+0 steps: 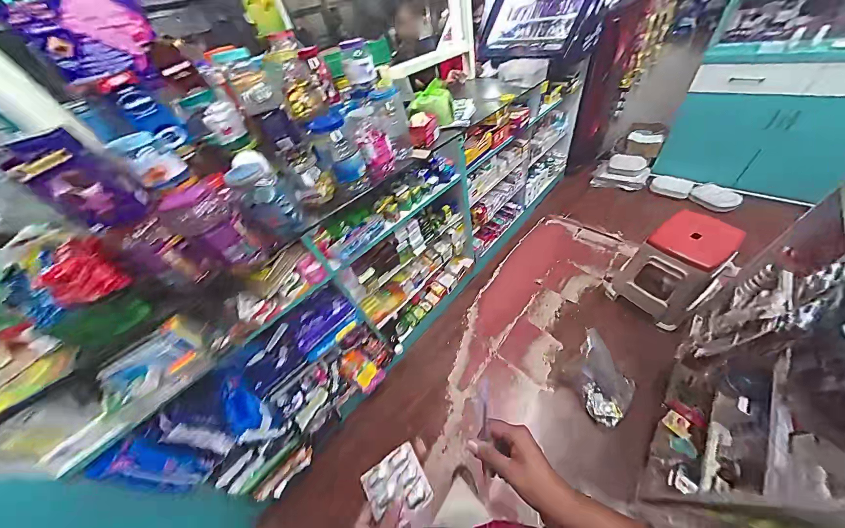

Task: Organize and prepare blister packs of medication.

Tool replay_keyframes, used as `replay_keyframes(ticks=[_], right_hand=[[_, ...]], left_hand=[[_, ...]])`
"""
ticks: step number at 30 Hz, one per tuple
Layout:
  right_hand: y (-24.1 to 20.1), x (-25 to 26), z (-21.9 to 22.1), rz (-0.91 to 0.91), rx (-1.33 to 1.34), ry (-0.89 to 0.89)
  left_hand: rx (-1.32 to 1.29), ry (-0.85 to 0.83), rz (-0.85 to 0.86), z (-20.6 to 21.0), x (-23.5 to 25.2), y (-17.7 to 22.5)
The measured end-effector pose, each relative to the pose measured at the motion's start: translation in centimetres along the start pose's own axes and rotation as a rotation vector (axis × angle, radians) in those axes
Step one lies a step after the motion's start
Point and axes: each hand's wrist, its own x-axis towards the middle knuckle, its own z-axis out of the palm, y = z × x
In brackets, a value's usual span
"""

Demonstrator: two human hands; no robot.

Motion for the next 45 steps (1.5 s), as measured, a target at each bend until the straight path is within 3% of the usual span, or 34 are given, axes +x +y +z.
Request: replay_keyframes(ticks=[5, 9, 11, 14, 19, 22, 28, 33, 36, 38, 40, 42, 45], right_hand=[[-2.1, 11.0, -10.3, 0.053, -0.031, 0.544], [0.1, 19.3, -20.2, 0.109, 0.031, 0.907], [1.9, 24.5, -25.8, 0.140, 0.108, 1.024], [3.8, 34.1, -34.9, 0.122, 0.178, 1.051], [0.8, 53.5, -51.1, 0.206, 0.040, 0.817], [-2.7, 65.2, -59.5, 0.071, -0.116, 0.682], [-7.4, 89.6, -75.7, -0.203, -0.602, 0.763], [-9.0, 106.1, -86.3, -0.009, -0.896, 0.707], [-9.8, 110.9, -90.1, -0.011, -0.992, 0.589], [-11.0, 111.3, -89.8, -0.143, -0.968, 0.450], [-12.3, 110.8, -88.2, -0.172, -0.887, 0.195], [-13.2, 110.7, -87.1, -0.006, -0.860, -0.115], [-14.6, 112.3, -87.8, 0.129, -1.048, -0.406]], left_hand=[[0.179, -0.376, -0.019, 13.7, 21.5, 8.3], [0.204, -0.707, -0.105, 26.8, 34.6, 13.4], [0.141, -0.729, -0.135, 33.1, 40.1, 13.8], [0.098, -0.654, -0.138, 41.9, 47.9, 12.8], [0.047, -0.617, -0.256, 53.3, 60.0, 14.4], [0.015, -0.592, -0.145, 57.4, 66.7, 17.3], [-0.133, -0.426, 0.000, 67.3, 79.4, 19.8], [-0.154, -0.505, 0.010, 78.2, 88.6, 24.9], [-0.183, -0.397, -0.042, 83.5, 92.5, 27.8], [-0.218, -0.287, -0.062, 86.3, 94.5, 28.5], [-0.255, -0.161, -0.068, 89.0, 96.3, 28.6], [-0.315, -0.039, -0.057, 91.6, 97.7, 28.4], [-0.386, 0.146, 0.022, 95.5, 99.4, 28.6]])
